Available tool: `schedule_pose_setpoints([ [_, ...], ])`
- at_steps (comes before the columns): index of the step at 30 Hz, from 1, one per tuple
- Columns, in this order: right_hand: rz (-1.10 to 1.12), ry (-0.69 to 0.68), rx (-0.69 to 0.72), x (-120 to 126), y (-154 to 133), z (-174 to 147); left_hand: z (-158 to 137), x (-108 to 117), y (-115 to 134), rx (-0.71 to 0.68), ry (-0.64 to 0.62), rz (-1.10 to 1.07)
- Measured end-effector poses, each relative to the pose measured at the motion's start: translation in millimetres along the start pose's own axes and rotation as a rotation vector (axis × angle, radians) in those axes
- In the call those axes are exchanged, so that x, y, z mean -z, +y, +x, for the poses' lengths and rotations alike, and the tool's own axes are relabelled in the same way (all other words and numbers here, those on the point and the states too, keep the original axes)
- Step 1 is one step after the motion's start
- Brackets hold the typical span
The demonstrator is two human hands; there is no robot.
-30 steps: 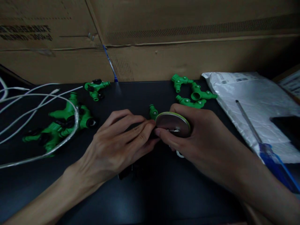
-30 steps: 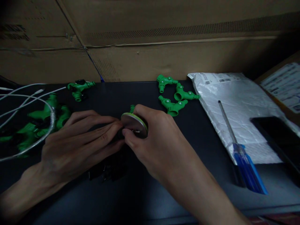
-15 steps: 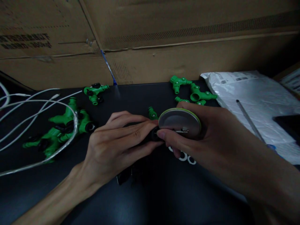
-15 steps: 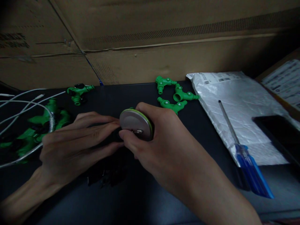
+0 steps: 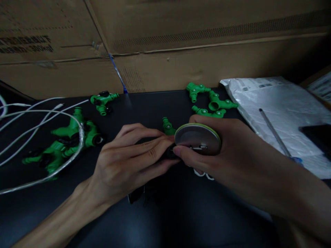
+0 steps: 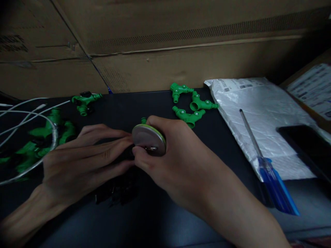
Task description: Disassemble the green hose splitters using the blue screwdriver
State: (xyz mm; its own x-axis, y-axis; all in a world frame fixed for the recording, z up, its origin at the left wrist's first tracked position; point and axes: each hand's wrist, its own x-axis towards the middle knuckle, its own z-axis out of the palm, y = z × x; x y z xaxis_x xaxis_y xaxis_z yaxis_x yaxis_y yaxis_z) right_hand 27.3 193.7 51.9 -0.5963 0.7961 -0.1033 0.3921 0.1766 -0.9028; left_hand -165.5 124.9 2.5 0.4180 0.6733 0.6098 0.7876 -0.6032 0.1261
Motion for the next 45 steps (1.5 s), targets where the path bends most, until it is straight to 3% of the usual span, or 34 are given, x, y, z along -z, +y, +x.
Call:
schedule_pose_setpoints([
  [10,-0.029,0.026,0.002,-3.7,3.1,2.2,0.6,-1.7,-0.3,-0.088,0.013,0.171],
  [23,-0.134,0.085,0.047,-7.9,7.2,1.6,-3.6,-5.5,1.8,-0.053,0.024,0.136],
  [28,0.006,0.074,0.075,-1.9,3.2,-0.4,-1.9,-5.0,2.7,0.142,0.071,-0.127],
  [37,0.35,-0.047,0.008,10.0,2.5,-6.0,2.1,-6.1,2.7,0.647,0.061,-0.775],
  [41,0.401,-0.092,0.017,12.2,2.6,-7.0,3.2,-6.3,4.8,0.727,0.112,-0.941],
  [45,0.425,-0.092,0.033,11.0,3.4,-7.9,3.9,-6.9,5.9,0.633,0.131,-0.989],
])
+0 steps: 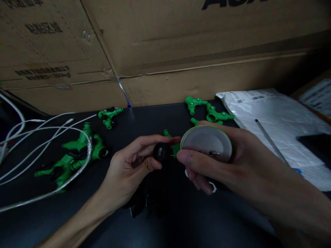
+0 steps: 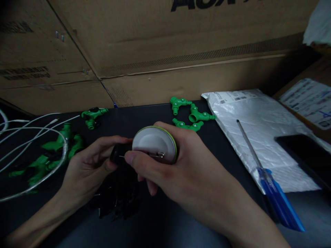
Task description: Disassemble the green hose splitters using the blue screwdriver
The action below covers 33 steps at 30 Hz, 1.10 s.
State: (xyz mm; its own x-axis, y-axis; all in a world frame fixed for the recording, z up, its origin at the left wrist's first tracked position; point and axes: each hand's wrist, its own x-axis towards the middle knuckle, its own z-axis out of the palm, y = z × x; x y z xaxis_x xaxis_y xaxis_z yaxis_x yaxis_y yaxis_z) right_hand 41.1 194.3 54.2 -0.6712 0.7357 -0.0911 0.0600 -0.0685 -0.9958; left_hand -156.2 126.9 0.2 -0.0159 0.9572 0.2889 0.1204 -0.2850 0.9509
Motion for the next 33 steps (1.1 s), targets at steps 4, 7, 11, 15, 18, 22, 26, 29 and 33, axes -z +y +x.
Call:
schedule_pose_setpoints([
  [4,0.042,0.024,0.025,-2.1,1.8,-0.3,1.2,1.3,0.0,-0.088,-0.023,0.072],
  [7,0.05,0.02,0.02,-1.9,1.9,0.3,2.2,2.9,0.3,-0.092,-0.025,0.113],
  [11,0.055,0.039,0.034,3.1,1.5,1.9,3.7,3.8,-1.2,-0.034,0.033,0.092],
  [15,0.044,0.11,0.098,9.2,4.8,3.3,5.4,4.3,-4.7,0.012,0.069,0.044],
  [18,0.128,0.126,0.079,7.9,10.6,5.5,5.5,4.9,-6.6,0.032,0.071,0.026],
  [22,0.21,0.148,0.033,-1.5,18.8,11.1,4.2,5.5,-7.4,0.01,0.09,0.096],
  [26,0.047,0.204,0.002,-13.1,22.9,16.7,2.8,7.0,-5.7,-0.056,0.115,0.305],
  [29,-0.021,0.212,-0.003,-21.5,25.2,19.2,1.0,8.1,-2.5,-0.152,0.105,0.53],
  [33,0.022,0.19,-0.011,-28.2,28.5,19.1,-2.1,6.7,0.3,-0.284,0.068,0.628],
])
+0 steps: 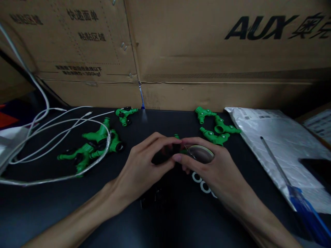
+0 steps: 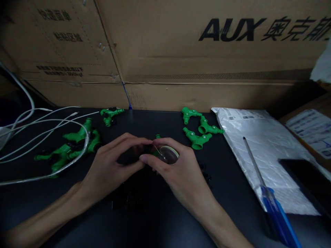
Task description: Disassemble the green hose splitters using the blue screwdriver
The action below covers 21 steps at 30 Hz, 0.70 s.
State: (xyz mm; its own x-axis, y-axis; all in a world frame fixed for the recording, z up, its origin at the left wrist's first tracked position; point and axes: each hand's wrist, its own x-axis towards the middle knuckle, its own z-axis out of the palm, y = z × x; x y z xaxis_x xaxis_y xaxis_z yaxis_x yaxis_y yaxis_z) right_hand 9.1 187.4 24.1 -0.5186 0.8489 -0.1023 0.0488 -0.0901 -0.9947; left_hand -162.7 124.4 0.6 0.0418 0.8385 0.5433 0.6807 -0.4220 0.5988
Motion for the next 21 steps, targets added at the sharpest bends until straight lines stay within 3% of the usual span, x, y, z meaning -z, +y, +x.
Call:
schedule_pose_setpoints([
  [7,0.235,-0.074,0.009,10.8,2.1,-1.0,1.8,5.5,1.8,-0.07,0.194,-0.082],
  [15,0.174,-0.115,0.03,16.5,1.4,-0.7,3.3,10.3,2.9,-0.181,0.165,-0.019],
  [21,0.048,-0.111,0.046,19.6,-2.1,-1.3,6.7,13.6,-2.3,-0.182,0.038,-0.099],
])
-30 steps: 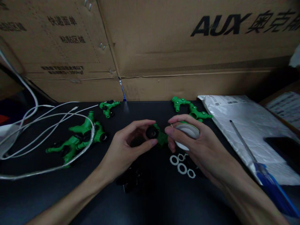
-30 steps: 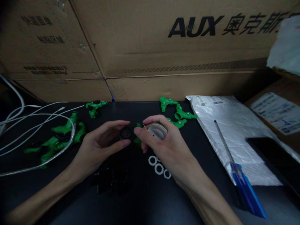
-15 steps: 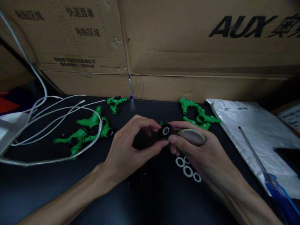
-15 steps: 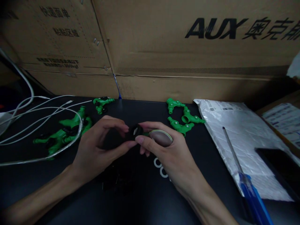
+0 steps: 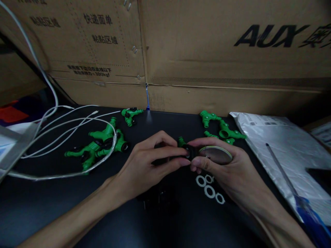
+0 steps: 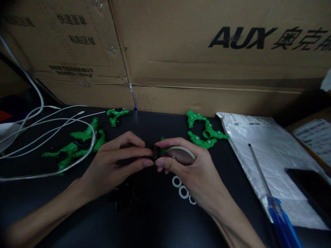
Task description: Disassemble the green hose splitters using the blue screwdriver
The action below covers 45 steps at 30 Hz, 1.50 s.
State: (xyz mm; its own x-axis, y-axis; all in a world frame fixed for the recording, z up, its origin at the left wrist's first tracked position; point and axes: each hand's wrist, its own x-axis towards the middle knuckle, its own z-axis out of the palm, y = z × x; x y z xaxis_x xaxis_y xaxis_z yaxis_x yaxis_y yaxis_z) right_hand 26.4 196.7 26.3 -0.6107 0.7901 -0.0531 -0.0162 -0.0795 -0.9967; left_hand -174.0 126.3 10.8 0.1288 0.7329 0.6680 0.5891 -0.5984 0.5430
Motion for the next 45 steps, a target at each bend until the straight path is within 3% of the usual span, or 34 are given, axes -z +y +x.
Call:
schedule_pose_setpoints([
  [3,-0.023,-0.01,-0.008,-0.5,0.0,0.7,2.0,1.5,-0.1,0.065,-0.047,-0.06],
  [10,-0.021,0.014,0.017,-4.6,-1.0,0.9,1.3,-0.3,3.4,0.147,0.002,-0.116],
  [17,0.028,-0.059,0.005,-0.4,1.5,-1.5,-2.0,-1.3,-1.8,0.213,-0.023,-0.309],
  [23,0.078,-0.08,0.006,4.6,7.1,-1.2,-1.8,-2.6,-0.6,0.071,0.07,-0.099],
  [35,0.265,-0.06,-0.036,-5.0,5.5,-3.0,-2.5,-5.5,1.9,-0.025,0.115,-0.028],
  [45,0.235,0.025,-0.126,-1.8,0.7,0.8,-3.4,-1.5,3.7,-0.154,0.173,0.054],
])
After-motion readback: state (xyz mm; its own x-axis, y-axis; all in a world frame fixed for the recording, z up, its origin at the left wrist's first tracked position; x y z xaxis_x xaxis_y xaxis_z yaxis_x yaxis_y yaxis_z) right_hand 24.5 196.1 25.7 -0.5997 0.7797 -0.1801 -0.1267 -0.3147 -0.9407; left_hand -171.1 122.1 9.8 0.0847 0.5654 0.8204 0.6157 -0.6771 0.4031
